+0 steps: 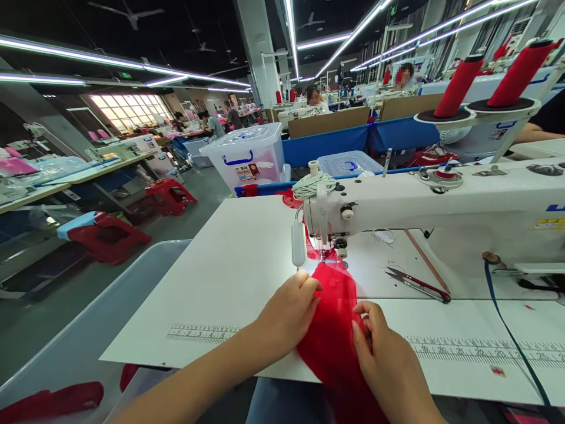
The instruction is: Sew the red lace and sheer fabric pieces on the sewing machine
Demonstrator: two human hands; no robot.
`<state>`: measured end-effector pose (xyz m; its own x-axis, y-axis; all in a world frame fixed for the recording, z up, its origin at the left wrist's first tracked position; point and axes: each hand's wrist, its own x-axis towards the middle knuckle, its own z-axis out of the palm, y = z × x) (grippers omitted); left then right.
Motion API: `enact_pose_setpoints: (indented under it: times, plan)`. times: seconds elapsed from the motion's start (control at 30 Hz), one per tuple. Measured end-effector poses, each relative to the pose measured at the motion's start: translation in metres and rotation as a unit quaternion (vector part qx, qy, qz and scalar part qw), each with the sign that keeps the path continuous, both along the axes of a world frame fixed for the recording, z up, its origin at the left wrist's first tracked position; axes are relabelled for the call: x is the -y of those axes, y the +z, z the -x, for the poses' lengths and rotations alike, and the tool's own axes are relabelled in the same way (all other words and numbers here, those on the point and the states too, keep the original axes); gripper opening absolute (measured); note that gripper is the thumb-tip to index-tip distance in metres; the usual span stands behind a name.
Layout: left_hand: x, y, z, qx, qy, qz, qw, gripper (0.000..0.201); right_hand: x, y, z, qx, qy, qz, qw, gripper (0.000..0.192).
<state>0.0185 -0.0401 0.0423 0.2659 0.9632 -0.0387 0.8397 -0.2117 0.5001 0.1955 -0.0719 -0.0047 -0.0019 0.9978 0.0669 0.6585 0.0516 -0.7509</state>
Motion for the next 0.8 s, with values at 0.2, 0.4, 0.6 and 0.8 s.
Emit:
enact_pose_setpoints:
  times: [0.2, 0.4, 0.6, 0.8]
  plan:
    - [-0.020, -0.025, -0.035, 0.062, -0.025, 0.037, 0.997, 0.043, -0.001, -0.009, 0.000, 0.035, -0.002, -0.020, 0.999, 0.025]
    - [-0.015, -0.029, -0.024, 0.148, -0.006, 0.040, 0.988, 0.031, -0.014, -0.017, -0.030, 0.104, -0.024, -0.024, 0.994, 0.024]
    - [-0.017, -0.033, -0.001, 0.242, -0.031, 0.092, 0.965, 0.024, -0.025, -0.005, -0.009, -0.018, 0.022, -0.079, 0.996, 0.030]
    - [-0.016, -0.036, 0.005, 0.406, -0.013, 0.182, 0.896, 0.031, -0.039, -0.015, 0.006, -0.045, 0.053, -0.026, 0.997, 0.029]
